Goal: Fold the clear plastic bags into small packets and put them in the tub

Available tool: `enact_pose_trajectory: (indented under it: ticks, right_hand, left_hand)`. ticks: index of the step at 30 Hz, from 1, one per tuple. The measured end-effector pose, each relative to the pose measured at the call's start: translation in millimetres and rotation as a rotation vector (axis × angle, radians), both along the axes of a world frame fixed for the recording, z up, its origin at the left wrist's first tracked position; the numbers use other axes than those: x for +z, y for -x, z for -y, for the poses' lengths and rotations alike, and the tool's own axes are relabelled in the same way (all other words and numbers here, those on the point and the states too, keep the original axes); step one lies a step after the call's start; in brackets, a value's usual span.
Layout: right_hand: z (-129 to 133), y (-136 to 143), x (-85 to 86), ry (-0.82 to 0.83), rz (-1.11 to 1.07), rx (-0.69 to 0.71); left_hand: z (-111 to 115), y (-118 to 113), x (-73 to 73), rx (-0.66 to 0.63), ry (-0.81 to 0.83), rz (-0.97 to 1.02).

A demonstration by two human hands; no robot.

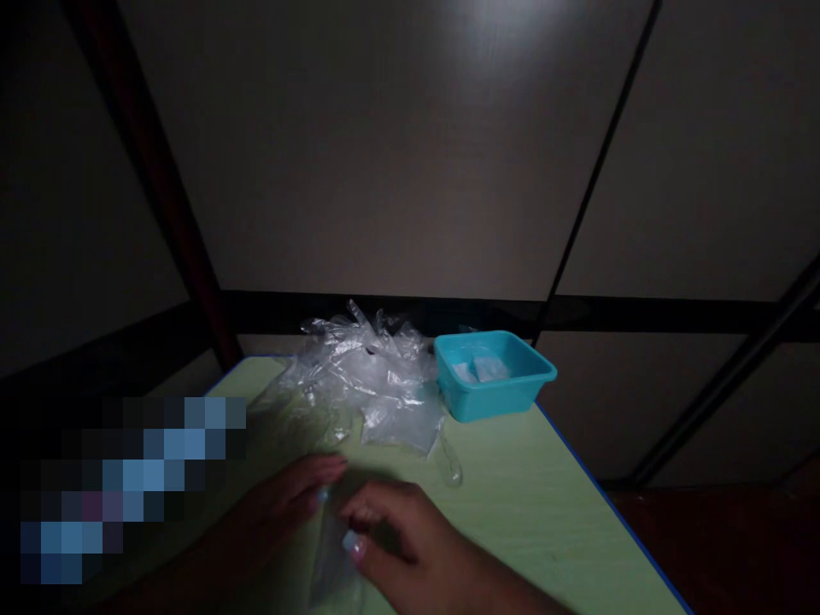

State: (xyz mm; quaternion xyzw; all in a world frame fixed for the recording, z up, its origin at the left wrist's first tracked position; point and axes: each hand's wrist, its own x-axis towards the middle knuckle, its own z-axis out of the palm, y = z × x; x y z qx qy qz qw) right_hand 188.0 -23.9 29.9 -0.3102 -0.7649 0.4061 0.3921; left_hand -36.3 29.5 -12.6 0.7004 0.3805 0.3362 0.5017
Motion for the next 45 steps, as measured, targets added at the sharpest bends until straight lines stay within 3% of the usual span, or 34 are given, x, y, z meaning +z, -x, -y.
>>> enact_pose_trajectory:
  ticks: [6, 12, 14, 19, 23, 25, 28, 31, 34, 36, 45]
  right_hand:
    - [0.1, 11.2, -1.9, -0.239, 0.121, 0.182]
    - [-3.3, 21.6, -11.3, -0.552, 0.196, 0.215]
    - [-3.8, 22.3, -11.4, -0.578, 0.2, 0.216]
    - [-4.4, 17.1, -3.7, -0.344, 0.256, 0.227]
    - [-1.0, 12.1, 3.9, -0.281, 0.179, 0.206]
    - [1.6, 11.9, 4.8, -0.259, 0.123, 0.109]
    - [2.3, 14.1, 0.0, -0.211, 0.037, -0.165]
    - [-3.1, 18.1, -9.3, -0.023, -0.067, -0.319]
    - [-10.7, 23.2, -17.4, 0.267, -0.249, -0.202]
    - [-14.2, 26.5, -21.1, 0.377, -0.323, -0.113]
    - [-17.7, 27.0, -31.6, 0.475, -0.346, -0.179]
  left_hand:
    - [5.3, -2.0, -3.0, -0.207, -0.041, 0.035]
    - [9.9, -2.6, 3.2, -0.142, -0.074, -0.03]
    - [10.3, -3.8, 4.2, -0.107, -0.076, -0.041]
    - [8.7, -7.3, 9.5, -0.054, -0.066, -0.061]
    - [9.3, -9.2, 17.9, 0.015, -0.022, -0.077]
    - [10.1, -9.7, 22.0, 0.044, 0.013, -0.051]
    - [10.0, -9.6, 25.3, 0.087, 0.053, 0.003]
    - [8.2, -8.5, 24.2, 0.132, 0.062, 0.039]
    - [7.2, -7.5, 21.1, 0.165, 0.049, 0.05]
    - [7.5, -7.3, 19.4, 0.175, 0.047, 0.051]
    - [12.2, -9.1, 21.9, 0.182, 0.059, 0.062]
